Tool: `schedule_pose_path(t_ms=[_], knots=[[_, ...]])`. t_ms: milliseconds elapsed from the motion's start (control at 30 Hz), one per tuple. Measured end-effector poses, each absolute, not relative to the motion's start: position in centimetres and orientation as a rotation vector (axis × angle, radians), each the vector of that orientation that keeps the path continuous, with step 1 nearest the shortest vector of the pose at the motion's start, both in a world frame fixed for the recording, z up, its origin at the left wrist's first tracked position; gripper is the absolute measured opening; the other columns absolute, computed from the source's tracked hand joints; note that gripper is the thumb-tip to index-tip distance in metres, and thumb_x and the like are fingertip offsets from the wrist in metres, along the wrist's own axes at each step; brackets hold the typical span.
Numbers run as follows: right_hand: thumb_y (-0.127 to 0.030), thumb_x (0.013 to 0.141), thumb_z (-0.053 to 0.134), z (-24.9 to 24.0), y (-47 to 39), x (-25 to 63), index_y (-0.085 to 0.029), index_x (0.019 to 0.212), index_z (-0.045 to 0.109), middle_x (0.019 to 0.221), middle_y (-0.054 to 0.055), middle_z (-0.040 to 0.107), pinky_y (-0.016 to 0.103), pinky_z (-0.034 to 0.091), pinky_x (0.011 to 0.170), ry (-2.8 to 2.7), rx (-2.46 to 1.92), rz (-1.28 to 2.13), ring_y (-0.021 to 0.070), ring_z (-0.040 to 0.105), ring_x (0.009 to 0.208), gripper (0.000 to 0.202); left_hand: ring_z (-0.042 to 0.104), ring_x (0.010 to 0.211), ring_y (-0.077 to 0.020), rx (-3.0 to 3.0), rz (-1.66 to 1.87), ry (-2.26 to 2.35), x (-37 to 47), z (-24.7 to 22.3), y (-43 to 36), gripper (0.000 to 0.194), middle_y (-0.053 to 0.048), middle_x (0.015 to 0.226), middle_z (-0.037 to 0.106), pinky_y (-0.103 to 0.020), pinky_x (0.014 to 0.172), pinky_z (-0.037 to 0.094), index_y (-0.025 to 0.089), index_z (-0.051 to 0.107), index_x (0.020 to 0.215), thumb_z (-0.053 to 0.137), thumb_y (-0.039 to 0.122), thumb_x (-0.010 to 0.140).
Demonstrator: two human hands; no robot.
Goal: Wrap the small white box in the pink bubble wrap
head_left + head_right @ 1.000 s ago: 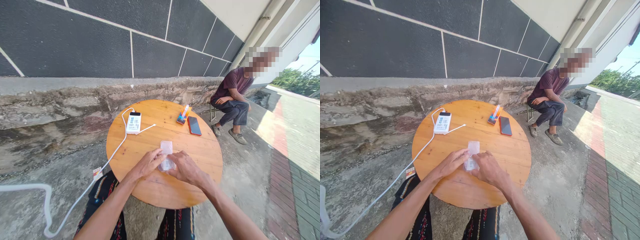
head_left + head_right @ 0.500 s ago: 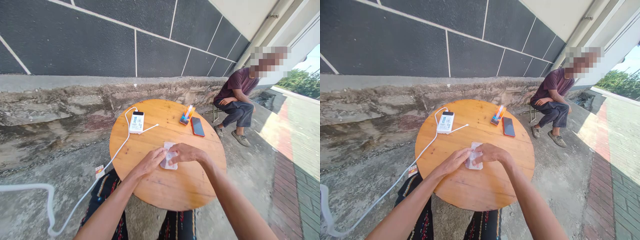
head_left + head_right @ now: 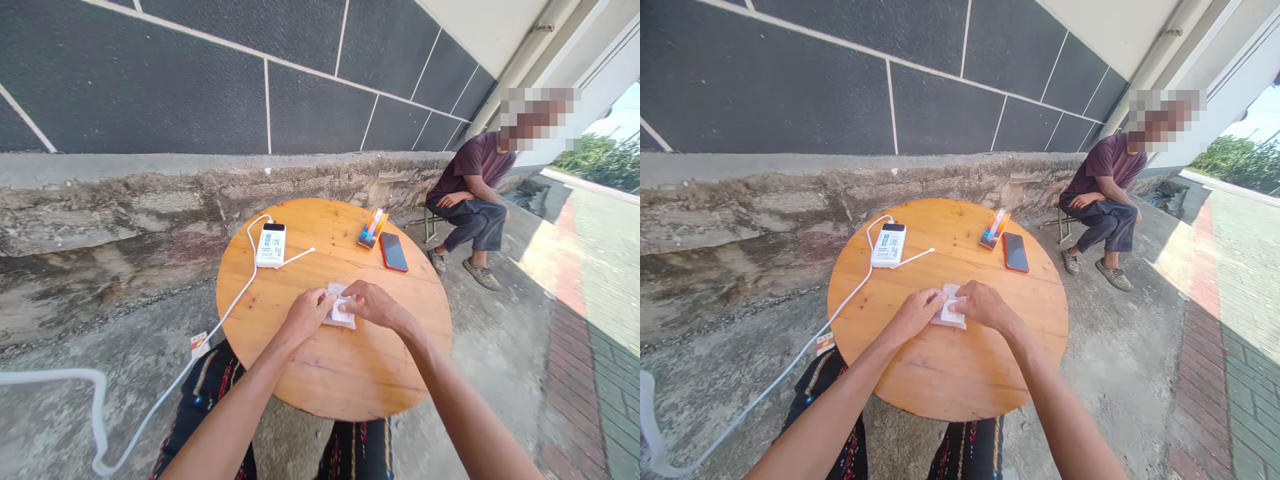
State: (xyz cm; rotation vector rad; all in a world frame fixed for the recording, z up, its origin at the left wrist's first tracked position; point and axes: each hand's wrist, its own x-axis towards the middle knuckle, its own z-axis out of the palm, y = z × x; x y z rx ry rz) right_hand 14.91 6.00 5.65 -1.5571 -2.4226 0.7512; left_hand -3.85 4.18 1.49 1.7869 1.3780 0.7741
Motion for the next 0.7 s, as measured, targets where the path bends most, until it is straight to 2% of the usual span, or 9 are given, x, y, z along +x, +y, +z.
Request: schedule_pose_path(t_ms=[133, 267, 400, 500, 700], knots=[[-0.041, 0.091, 0.048, 4.3, 4.6, 15.3, -0.018, 0.089, 0.069, 0.087, 0.005, 0.064, 0.025, 0.04, 0.066, -2.373, -1.477, 0.664, 0.0149, 0.058, 0.074, 0.03, 0.053, 0.064, -0.0143, 1.817, 0.682, 1.482, -3.3, 1.8, 4.7, 0.039, -0.001, 0.067, 0.062, -0.023, 0.056, 0.033, 0.018, 0.063, 0.072, 0.041, 0.047, 0.086], [-0.038, 0.092, 0.048, 3.5, 4.4, 15.3, -0.018, 0.085, 0.068, 0.084, 0.004, 0.064, 0.024, 0.04, 0.065, -2.336, -1.49, 0.672, 0.0146, 0.058, 0.074, 0.03, 0.049, 0.059, -0.0135, 1.842, 0.643, 1.522, -3.1, 1.4, 5.0, 0.044, 0.0, 0.06, 0.056, -0.023, 0.053, 0.029, 0.018, 0.058, 0.063, 0.038, 0.049, 0.086], [-0.032, 0.09, 0.051, 3.3, 3.5, 15.1, -0.018, 0.103, 0.065, 0.101, 0.007, 0.065, 0.028, 0.043, 0.079, -2.294, -1.452, 0.524, 0.0179, 0.06, 0.09, 0.024, 0.047, 0.057, -0.013, 1.869, 0.637, 1.532, -3.0, 0.9, 5.3, 0.046, 0.001, 0.057, 0.053, -0.023, 0.052, 0.028, 0.018, 0.057, 0.062, 0.036, 0.051, 0.086], [-0.03, 0.087, 0.056, 2.9, 2.0, 14.7, -0.016, 0.118, 0.057, 0.113, 0.011, 0.061, 0.034, 0.043, 0.09, -2.251, -1.383, 0.423, 0.0211, 0.056, 0.104, 0.034, 0.047, 0.056, -0.0125, 1.893, 0.638, 1.519, -3.0, 0.9, 5.4, 0.048, 0.002, 0.056, 0.052, -0.023, 0.051, 0.027, 0.018, 0.057, 0.061, 0.035, 0.053, 0.086], [-0.029, 0.083, 0.063, 2.7, -1.4, 14.1, -0.013, 0.119, 0.058, 0.116, 0.013, 0.061, 0.037, 0.044, 0.094, -2.246, -1.439, 0.397, 0.0237, 0.055, 0.108, 0.04, 0.051, 0.061, -0.0143, 1.956, 0.639, 1.464, -3.4, 1.6, 2.8, 0.044, 0.0, 0.06, 0.056, -0.025, 0.057, 0.034, 0.018, 0.06, 0.062, 0.038, 0.046, 0.088]])
